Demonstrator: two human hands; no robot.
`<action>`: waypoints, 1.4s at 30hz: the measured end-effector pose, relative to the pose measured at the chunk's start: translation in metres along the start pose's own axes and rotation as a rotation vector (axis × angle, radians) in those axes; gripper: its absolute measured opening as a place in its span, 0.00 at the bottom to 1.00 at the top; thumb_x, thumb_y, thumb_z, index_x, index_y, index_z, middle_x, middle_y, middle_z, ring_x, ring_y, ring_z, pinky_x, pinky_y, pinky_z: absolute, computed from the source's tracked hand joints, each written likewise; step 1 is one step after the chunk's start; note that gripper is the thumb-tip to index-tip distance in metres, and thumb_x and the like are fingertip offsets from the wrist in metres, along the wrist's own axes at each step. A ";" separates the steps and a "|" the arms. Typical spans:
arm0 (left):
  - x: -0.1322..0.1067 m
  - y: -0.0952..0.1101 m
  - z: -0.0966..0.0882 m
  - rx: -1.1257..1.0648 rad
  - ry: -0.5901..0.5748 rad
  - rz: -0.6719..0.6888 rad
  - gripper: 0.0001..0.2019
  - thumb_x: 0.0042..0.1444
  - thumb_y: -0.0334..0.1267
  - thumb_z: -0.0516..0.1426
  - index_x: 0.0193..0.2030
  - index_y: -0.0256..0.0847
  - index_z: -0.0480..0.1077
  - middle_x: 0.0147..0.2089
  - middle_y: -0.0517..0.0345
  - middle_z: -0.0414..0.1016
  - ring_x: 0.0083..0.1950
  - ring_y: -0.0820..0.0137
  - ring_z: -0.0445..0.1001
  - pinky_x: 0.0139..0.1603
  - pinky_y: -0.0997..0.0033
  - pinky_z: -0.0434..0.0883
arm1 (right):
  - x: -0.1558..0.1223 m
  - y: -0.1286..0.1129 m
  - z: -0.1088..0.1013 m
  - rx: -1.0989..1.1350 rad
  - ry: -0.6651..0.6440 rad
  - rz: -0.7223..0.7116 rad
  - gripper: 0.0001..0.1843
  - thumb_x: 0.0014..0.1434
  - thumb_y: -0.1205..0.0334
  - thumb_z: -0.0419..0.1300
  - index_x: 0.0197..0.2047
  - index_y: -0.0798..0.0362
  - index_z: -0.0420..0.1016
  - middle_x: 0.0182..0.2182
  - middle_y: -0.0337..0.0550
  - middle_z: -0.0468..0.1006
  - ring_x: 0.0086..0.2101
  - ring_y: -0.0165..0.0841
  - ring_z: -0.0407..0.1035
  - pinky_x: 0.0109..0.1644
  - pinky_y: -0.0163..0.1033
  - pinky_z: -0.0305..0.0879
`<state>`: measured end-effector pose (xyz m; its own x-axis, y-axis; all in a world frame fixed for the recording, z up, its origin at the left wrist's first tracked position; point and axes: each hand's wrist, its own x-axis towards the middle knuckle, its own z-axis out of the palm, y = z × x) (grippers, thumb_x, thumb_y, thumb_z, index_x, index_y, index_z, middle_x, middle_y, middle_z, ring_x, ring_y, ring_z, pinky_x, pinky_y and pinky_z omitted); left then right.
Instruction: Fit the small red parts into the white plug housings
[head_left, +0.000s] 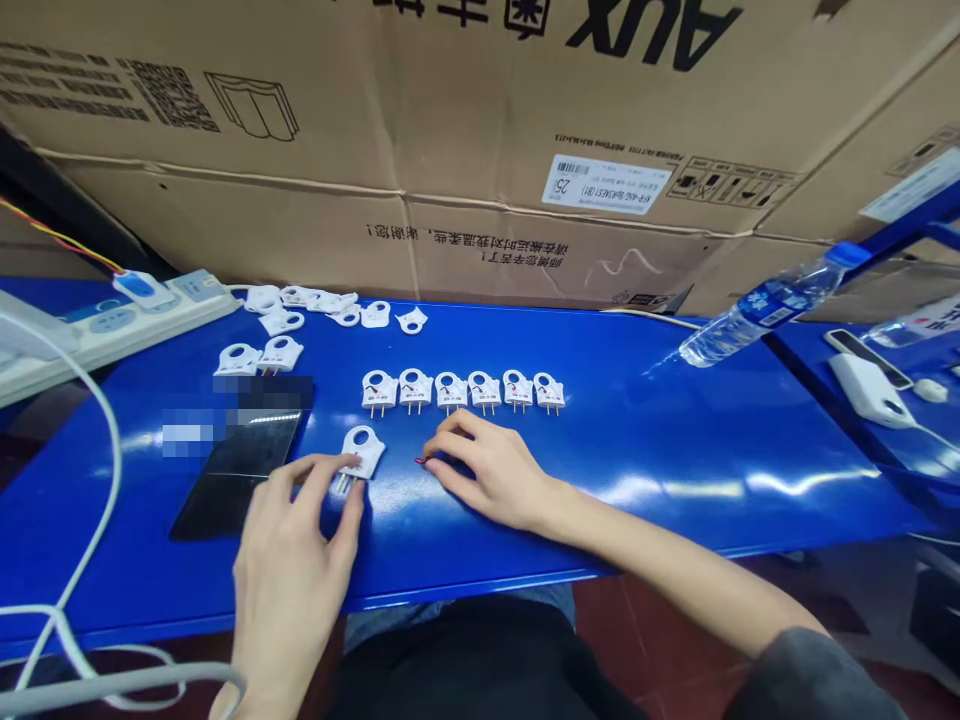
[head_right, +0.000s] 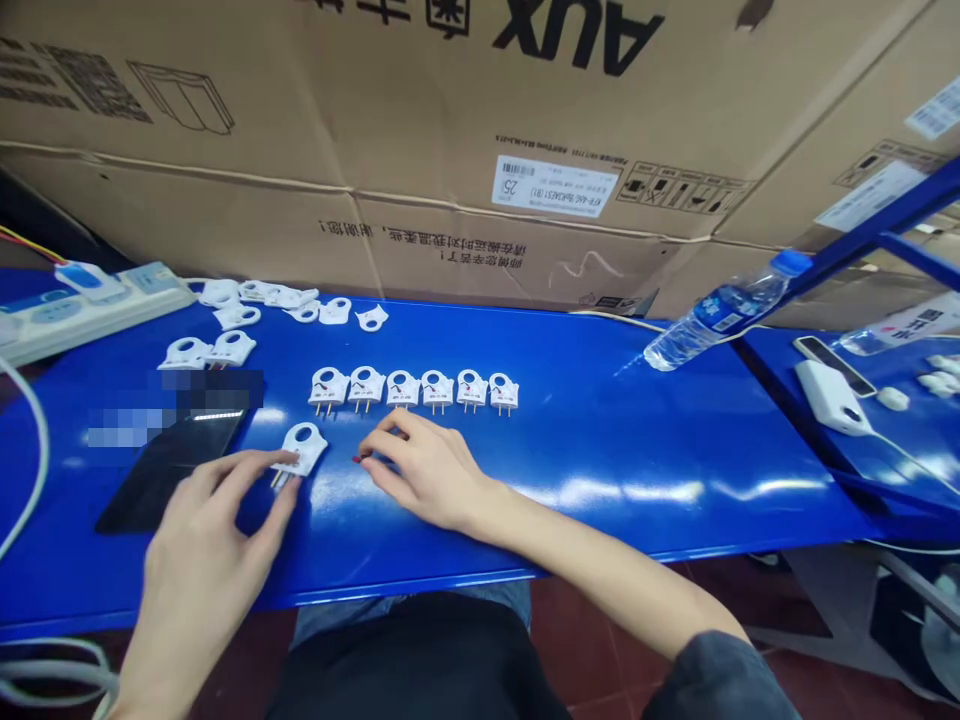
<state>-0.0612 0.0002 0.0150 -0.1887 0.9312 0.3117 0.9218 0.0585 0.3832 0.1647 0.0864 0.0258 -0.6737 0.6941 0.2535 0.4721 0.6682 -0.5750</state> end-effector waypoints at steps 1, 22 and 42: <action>-0.004 0.004 0.002 -0.052 -0.007 -0.002 0.14 0.69 0.48 0.53 0.53 0.49 0.75 0.53 0.50 0.77 0.51 0.55 0.76 0.50 0.54 0.73 | 0.000 0.000 0.000 0.002 0.004 0.009 0.11 0.76 0.59 0.54 0.52 0.49 0.78 0.50 0.44 0.77 0.43 0.31 0.74 0.43 0.35 0.69; -0.019 0.044 0.035 -0.303 -0.005 0.018 0.15 0.65 0.47 0.61 0.55 0.48 0.70 0.46 0.57 0.81 0.46 0.62 0.80 0.49 0.60 0.73 | 0.005 0.003 -0.009 -0.312 -0.124 -0.034 0.13 0.76 0.59 0.50 0.45 0.54 0.73 0.42 0.46 0.75 0.39 0.34 0.67 0.39 0.38 0.62; -0.021 0.046 0.038 -0.277 0.054 0.062 0.17 0.65 0.47 0.61 0.56 0.46 0.68 0.47 0.56 0.82 0.45 0.62 0.81 0.49 0.60 0.72 | 0.008 0.005 -0.010 -0.269 -0.102 -0.018 0.17 0.77 0.51 0.52 0.45 0.53 0.75 0.42 0.44 0.75 0.39 0.32 0.68 0.34 0.36 0.57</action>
<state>-0.0019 -0.0030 -0.0069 -0.1592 0.9092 0.3847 0.8061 -0.1052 0.5823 0.1678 0.0981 0.0325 -0.7306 0.6600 0.1749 0.5841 0.7368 -0.3405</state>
